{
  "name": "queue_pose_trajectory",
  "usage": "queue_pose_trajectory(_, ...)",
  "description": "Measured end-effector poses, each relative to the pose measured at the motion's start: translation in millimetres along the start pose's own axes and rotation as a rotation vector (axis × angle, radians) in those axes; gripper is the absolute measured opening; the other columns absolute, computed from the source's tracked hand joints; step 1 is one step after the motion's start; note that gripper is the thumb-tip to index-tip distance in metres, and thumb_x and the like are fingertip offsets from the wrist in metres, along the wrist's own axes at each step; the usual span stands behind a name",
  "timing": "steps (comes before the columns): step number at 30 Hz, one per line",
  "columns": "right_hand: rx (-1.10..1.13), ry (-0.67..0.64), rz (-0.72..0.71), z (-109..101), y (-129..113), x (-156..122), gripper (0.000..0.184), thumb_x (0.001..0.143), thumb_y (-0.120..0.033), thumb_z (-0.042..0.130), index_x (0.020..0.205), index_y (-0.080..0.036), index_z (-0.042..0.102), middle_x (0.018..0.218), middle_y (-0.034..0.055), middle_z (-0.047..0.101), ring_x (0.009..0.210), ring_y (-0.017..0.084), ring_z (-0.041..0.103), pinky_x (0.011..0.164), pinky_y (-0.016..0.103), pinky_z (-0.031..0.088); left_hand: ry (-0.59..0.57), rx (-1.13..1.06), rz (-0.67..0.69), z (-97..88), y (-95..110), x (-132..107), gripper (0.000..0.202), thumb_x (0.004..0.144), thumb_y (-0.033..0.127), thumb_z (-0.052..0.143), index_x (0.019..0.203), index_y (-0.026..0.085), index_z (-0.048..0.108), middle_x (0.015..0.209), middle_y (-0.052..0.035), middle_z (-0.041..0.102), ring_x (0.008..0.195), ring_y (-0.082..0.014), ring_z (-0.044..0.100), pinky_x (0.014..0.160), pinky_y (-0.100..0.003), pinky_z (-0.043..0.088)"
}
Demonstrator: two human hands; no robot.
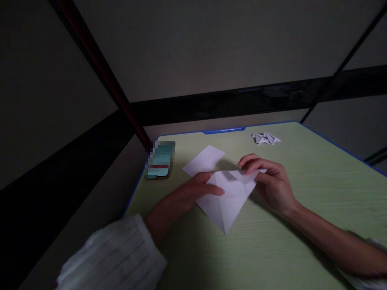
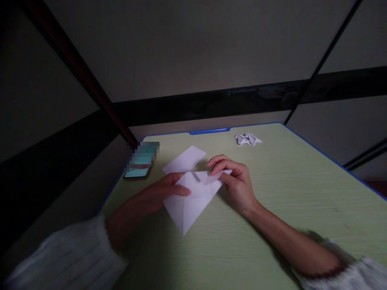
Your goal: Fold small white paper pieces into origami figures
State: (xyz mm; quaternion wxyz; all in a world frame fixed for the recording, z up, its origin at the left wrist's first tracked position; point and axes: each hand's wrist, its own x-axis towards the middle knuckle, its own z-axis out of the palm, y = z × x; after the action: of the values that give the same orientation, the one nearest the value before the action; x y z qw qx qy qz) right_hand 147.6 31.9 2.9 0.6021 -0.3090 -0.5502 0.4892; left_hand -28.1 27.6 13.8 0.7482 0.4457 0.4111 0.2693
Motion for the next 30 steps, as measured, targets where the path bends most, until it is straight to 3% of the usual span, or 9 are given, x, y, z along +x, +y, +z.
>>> queue_pose_trajectory(5, 0.100, 0.012, 0.087, 4, -5, 2, 0.015, 0.053, -0.007, 0.049, 0.043, -0.018, 0.053, 0.062, 0.0016, 0.052, 0.057, 0.013, 0.043, 0.051, 0.025, 0.028, 0.019, -0.027, 0.024, 2.1, 0, 1, 0.021, 0.055, 0.024, 0.065, 0.072, 0.012, 0.063, 0.060, 0.0006, 0.059, 0.047, -0.0061, 0.049, 0.045, -0.017, 0.030)
queue_pose_trajectory(10, 0.168, 0.001, 0.123, 5, -6, 3, 0.013, 0.050, -0.007, 0.043, 0.046, -0.019, 0.048, 0.048, -0.0011, 0.047, 0.049, 0.012, 0.040, 0.047, 0.025, 0.027, 0.006, -0.022, 0.036, 3.5, 0, 0, 0.022, 0.056, 0.028, 0.066, 0.070, 0.012, 0.060, 0.057, 0.0014, 0.056, 0.047, -0.0058, 0.047, 0.044, -0.017, 0.030)
queue_pose_trajectory(15, 0.175, -0.027, 0.161, 6, -7, 1, 0.013, 0.049, -0.007, 0.042, 0.050, -0.020, 0.044, 0.045, -0.0027, 0.047, 0.045, 0.011, 0.038, 0.043, 0.024, 0.027, -0.050, 0.085, 0.070, 5.1, -2, 1, 0.036, 0.067, 0.047, 0.053, 0.063, 0.012, 0.056, 0.048, 0.0023, 0.049, 0.039, -0.0060, 0.042, 0.039, -0.018, 0.030)
queue_pose_trajectory(19, 0.139, -0.084, 0.156, 5, -5, -2, 0.015, 0.050, -0.007, 0.044, 0.056, -0.020, 0.049, 0.049, -0.0022, 0.051, 0.047, 0.012, 0.042, 0.044, 0.023, 0.029, 0.024, 0.247, 0.116, 9.9, -1, 1, 0.031, 0.068, 0.039, 0.055, 0.052, 0.012, 0.052, 0.042, 0.0048, 0.042, 0.038, -0.0040, 0.036, 0.038, -0.016, 0.027)
queue_pose_trajectory(24, 0.103, -0.071, 0.164, 6, -3, -2, 0.022, 0.055, -0.009, 0.050, 0.073, -0.020, 0.058, 0.070, 0.0004, 0.059, 0.061, 0.012, 0.049, 0.050, 0.022, 0.035, 0.078, 0.413, 0.183, 14.2, -1, 2, 0.022, 0.068, 0.029, 0.052, 0.053, 0.012, 0.055, 0.043, 0.0039, 0.045, 0.037, -0.0049, 0.039, 0.037, -0.016, 0.030)
queue_pose_trajectory(27, 0.127, -0.063, 0.258, 9, -3, -1, 0.017, 0.056, -0.018, 0.055, 0.073, -0.020, 0.059, 0.076, 0.0017, 0.059, 0.061, 0.013, 0.049, 0.050, 0.022, 0.036, 0.143, 0.470, 0.243, 14.0, -3, 4, 0.022, 0.069, 0.027, 0.050, 0.052, 0.013, 0.054, 0.043, 0.0037, 0.044, 0.036, -0.0053, 0.040, 0.035, -0.016, 0.030)
queue_pose_trajectory(30, 0.143, -0.074, 0.363, 12, -1, -1, 0.017, 0.056, -0.029, 0.061, 0.070, -0.020, 0.058, 0.070, 0.0013, 0.058, 0.056, 0.013, 0.049, 0.050, 0.024, 0.037, 0.219, 0.450, 0.288, 13.4, -4, 5, 0.021, 0.069, 0.028, 0.050, 0.053, 0.013, 0.054, 0.044, 0.0036, 0.045, 0.037, -0.0050, 0.039, 0.034, -0.016, 0.030)
